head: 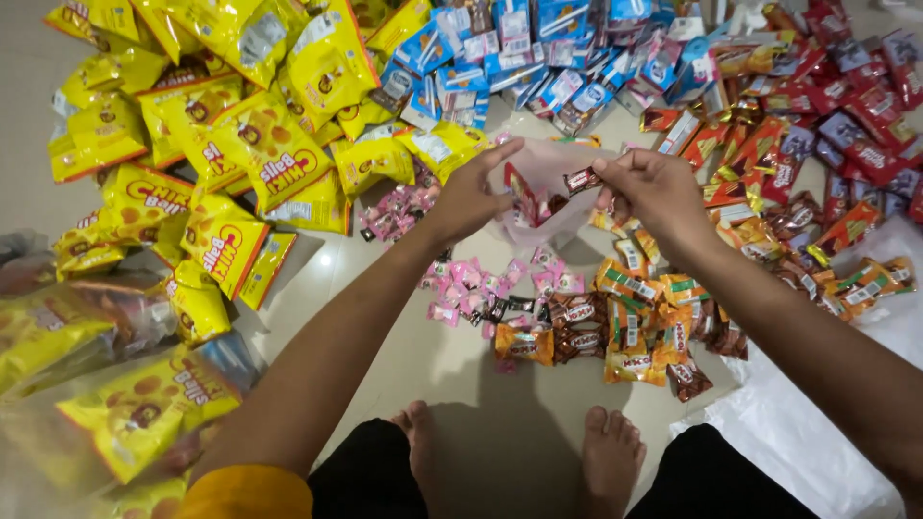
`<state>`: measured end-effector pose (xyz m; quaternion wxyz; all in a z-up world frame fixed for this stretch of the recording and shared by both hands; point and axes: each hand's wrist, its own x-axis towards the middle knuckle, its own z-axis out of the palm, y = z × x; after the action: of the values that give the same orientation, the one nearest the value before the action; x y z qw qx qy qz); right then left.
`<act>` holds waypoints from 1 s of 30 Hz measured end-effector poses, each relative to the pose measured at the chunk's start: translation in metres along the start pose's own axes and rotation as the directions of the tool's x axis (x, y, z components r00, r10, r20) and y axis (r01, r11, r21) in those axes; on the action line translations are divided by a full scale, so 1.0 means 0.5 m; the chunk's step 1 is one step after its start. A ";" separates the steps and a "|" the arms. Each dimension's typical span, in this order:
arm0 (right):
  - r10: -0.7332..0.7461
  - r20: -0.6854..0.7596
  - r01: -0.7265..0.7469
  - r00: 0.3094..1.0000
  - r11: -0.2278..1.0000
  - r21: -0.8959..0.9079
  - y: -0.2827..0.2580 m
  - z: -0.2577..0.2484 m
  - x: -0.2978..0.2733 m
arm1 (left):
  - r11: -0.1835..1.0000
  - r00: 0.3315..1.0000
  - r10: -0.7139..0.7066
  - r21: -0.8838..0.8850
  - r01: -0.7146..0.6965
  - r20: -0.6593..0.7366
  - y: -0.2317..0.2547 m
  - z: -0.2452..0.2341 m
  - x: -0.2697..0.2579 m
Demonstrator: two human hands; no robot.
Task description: Sorting and packing various snack packets into plastic bags while sitting on the floor.
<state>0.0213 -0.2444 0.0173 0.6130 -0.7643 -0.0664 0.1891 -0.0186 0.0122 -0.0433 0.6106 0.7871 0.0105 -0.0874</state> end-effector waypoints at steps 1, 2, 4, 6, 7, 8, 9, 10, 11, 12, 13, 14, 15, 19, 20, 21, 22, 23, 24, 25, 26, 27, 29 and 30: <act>0.014 -0.014 -0.014 1.000 1.000 0.020 -0.002 0.001 0.000 | 1.000 1.000 -0.024 -0.006 0.024 -0.004 -0.002 -0.001 0.001; 0.010 -0.015 -0.010 1.000 1.000 0.021 -0.004 0.001 0.000 | 1.000 1.000 -0.020 -0.004 0.020 -0.005 -0.003 -0.002 -0.001; 0.040 -0.045 -0.043 0.998 0.997 -0.062 -0.007 0.002 0.003 | 0.999 0.999 -0.044 -0.027 0.044 0.008 -0.004 -0.005 -0.002; 0.009 -0.091 -0.016 0.996 0.997 -0.077 0.020 -0.012 0.030 | 0.997 0.999 -0.050 -0.052 0.051 0.011 0.017 -0.008 -0.016; -0.019 -0.136 0.006 0.991 0.996 -0.093 0.034 -0.020 0.046 | 0.995 0.998 -0.060 -0.078 0.061 0.015 0.027 -0.009 -0.020; -0.024 -0.142 0.011 0.990 0.996 -0.091 0.058 -0.029 0.069 | 0.996 0.998 -0.053 -0.073 0.054 0.018 0.026 -0.008 -0.021; -0.047 -0.209 0.029 0.977 0.995 -0.091 0.083 -0.039 0.093 | 0.996 0.999 -0.038 -0.074 0.041 0.037 0.024 -0.007 -0.021; -0.065 -0.279 0.042 0.958 0.995 -0.088 0.112 -0.048 0.114 | 0.997 0.998 -0.027 -0.072 0.031 0.062 0.020 -0.007 -0.021; -0.064 -0.290 0.042 0.955 0.996 -0.083 0.129 -0.058 0.136 | 0.998 0.997 -0.023 -0.065 0.028 0.072 0.027 -0.004 -0.019; -0.085 -0.301 0.060 0.950 0.994 -0.090 0.151 -0.065 0.153 | 0.994 0.998 -0.005 -0.106 0.012 0.070 0.029 -0.001 -0.024; -0.105 -0.313 0.078 0.944 0.992 -0.097 0.174 -0.070 0.171 | 0.989 0.998 0.013 -0.146 -0.003 0.067 0.031 0.002 -0.029; -0.100 -0.312 0.075 0.945 0.993 -0.092 0.196 -0.077 0.194 | 0.990 0.998 0.008 -0.143 0.002 0.067 0.035 -0.001 -0.026; -0.132 -0.293 0.105 0.947 0.989 -0.108 0.219 -0.082 0.216 | 0.977 0.997 0.061 -0.209 -0.049 0.052 0.038 -0.006 -0.025; -0.194 -0.138 0.175 0.971 0.975 -0.136 0.226 -0.076 0.268 | 0.960 0.946 0.085 -0.230 -0.162 -0.312 0.087 -0.046 -0.028; -0.192 -0.130 0.175 0.973 0.975 -0.135 0.161 -0.056 0.238 | 0.960 0.945 0.080 -0.230 -0.158 -0.319 0.047 -0.079 -0.002; -0.225 -0.084 0.203 0.971 0.957 -0.208 0.096 -0.037 0.207 | 0.998 0.920 -0.040 -0.059 0.018 -0.390 0.008 -0.111 0.023; -0.251 -0.037 0.231 0.967 0.931 -0.282 0.031 -0.023 0.172 | 0.973 0.869 -0.142 0.095 0.210 -0.474 -0.031 -0.139 0.046; -0.247 -0.031 0.229 0.968 0.931 -0.283 0.002 -0.013 0.157 | 0.972 0.866 -0.149 0.090 0.216 -0.477 -0.059 -0.167 0.049; -0.234 0.019 0.225 0.972 0.901 -0.370 -0.029 -0.004 0.144 | 0.887 0.891 -0.189 0.318 0.335 -0.412 -0.085 -0.198 0.055; -0.217 0.068 0.224 0.974 0.863 -0.454 -0.061 0.005 0.130 | 0.740 0.902 -0.244 0.534 0.410 -0.355 -0.110 -0.227 0.060; -0.219 0.065 0.224 0.974 0.861 -0.457 -0.039 -0.006 0.134 | 0.743 0.904 -0.241 0.533 0.405 -0.352 -0.179 -0.239 0.053; -0.390 0.158 0.412 0.907 0.748 -0.520 -0.017 -0.018 0.137 | 0.608 0.918 -0.216 0.691 0.392 -0.331 -0.248 -0.250 0.047; -0.528 0.254 0.566 0.811 0.595 -0.570 0.011 -0.032 0.130 | 0.456 0.938 -0.190 0.820 0.346 -0.290 -0.322 -0.245 0.025; -0.493 0.265 0.548 0.828 0.613 -0.570 0.016 -0.033 0.125 | 0.215 0.936 0.200 0.945 0.246 -0.289 -0.324 -0.235 0.010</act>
<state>0.0840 -0.2404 -0.0004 0.3491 -0.8614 -0.3689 0.0010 -0.0190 0.1663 -0.1714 -0.0330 0.9950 0.0739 0.0581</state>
